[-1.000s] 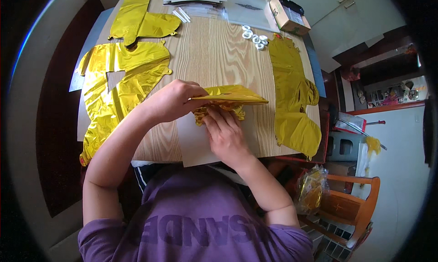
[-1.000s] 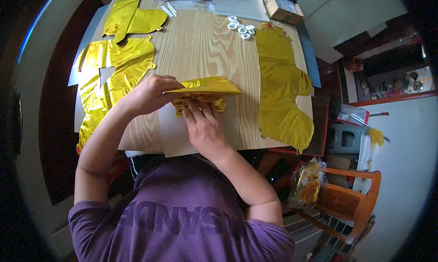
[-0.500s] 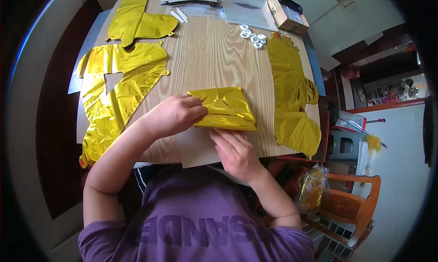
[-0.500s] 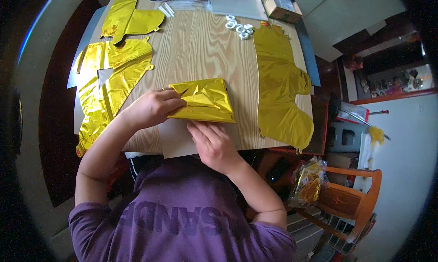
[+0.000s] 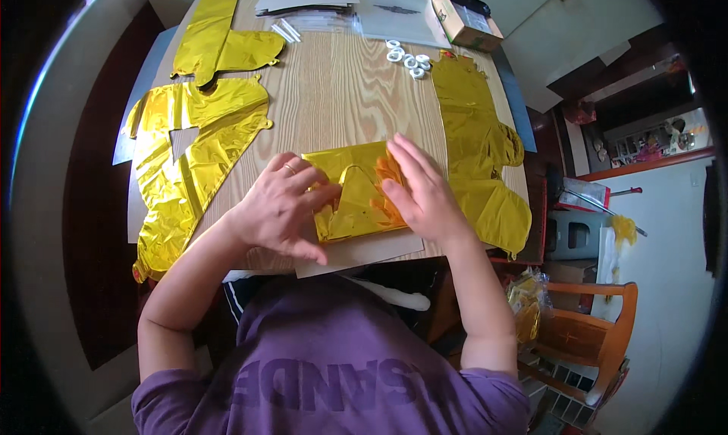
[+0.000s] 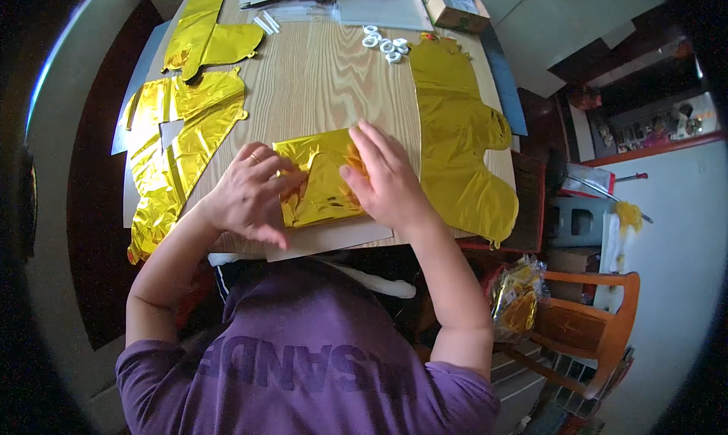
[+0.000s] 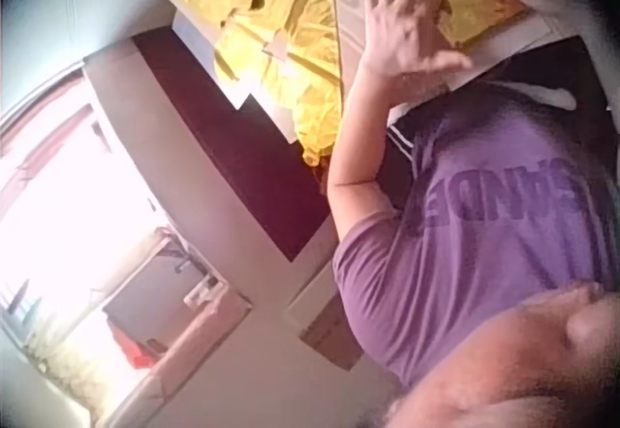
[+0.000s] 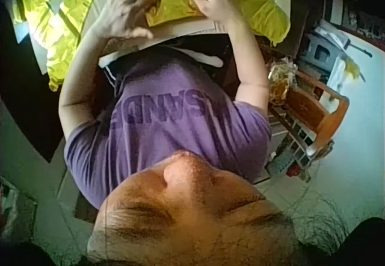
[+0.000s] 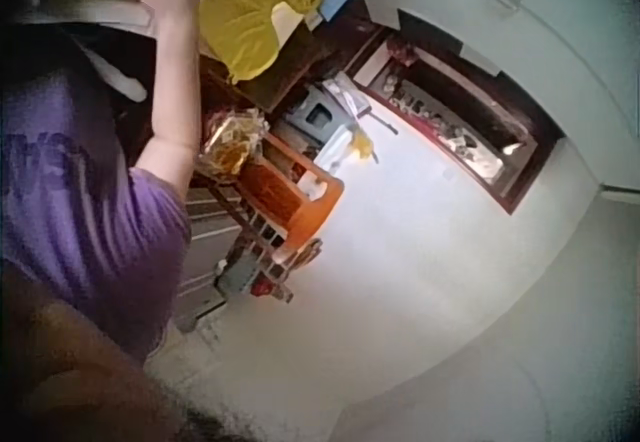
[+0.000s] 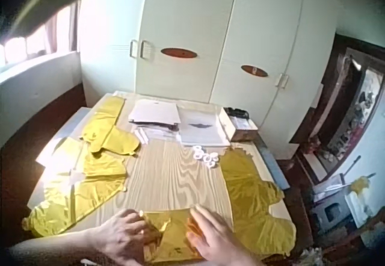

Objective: Folding gold foil balloons neatly on a wooden table.

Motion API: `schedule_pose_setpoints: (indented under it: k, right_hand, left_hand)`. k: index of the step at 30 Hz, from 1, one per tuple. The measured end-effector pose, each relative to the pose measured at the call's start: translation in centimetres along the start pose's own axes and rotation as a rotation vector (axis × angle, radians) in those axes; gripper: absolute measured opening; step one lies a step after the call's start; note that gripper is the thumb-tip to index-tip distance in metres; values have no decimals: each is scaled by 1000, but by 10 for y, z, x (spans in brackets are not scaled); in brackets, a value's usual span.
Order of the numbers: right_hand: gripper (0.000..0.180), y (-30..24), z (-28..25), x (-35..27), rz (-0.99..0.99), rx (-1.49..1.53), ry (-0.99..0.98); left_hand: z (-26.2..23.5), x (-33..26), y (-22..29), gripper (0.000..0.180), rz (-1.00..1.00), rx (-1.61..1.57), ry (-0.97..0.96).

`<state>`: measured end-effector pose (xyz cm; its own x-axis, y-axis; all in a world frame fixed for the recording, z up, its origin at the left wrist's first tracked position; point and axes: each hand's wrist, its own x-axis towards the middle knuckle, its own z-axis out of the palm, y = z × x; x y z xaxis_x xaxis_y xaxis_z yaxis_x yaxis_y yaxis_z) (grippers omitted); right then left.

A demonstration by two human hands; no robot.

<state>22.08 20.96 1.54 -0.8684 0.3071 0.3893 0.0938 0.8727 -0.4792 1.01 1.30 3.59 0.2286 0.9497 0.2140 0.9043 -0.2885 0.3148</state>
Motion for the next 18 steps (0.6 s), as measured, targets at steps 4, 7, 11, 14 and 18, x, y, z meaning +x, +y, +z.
schedule_pose_setpoints:
  k: [4, 7, 11, 14, 18]
  right_hand:
    - [56, 20, 18, 8, 72, -145, -242]
    - [47, 17, 10, 10, 142, 44, -177]
    - [34, 37, -14, 21, 462, 382, -212]
    - [25, 50, -23, 39, 577, 458, -354]
    - [21, 61, -23, 51, 630, 618, -547]
  left_hand:
    - [26, 5, 11, 96, -232, 99, 176]
    - [35, 14, 32, 105, -263, 80, 144]
    - [52, 20, 31, 109, -288, 92, 100]
    - [58, 17, 22, 109, -320, 17, 68]
    - [61, 19, 16, 109, -317, 12, 85]
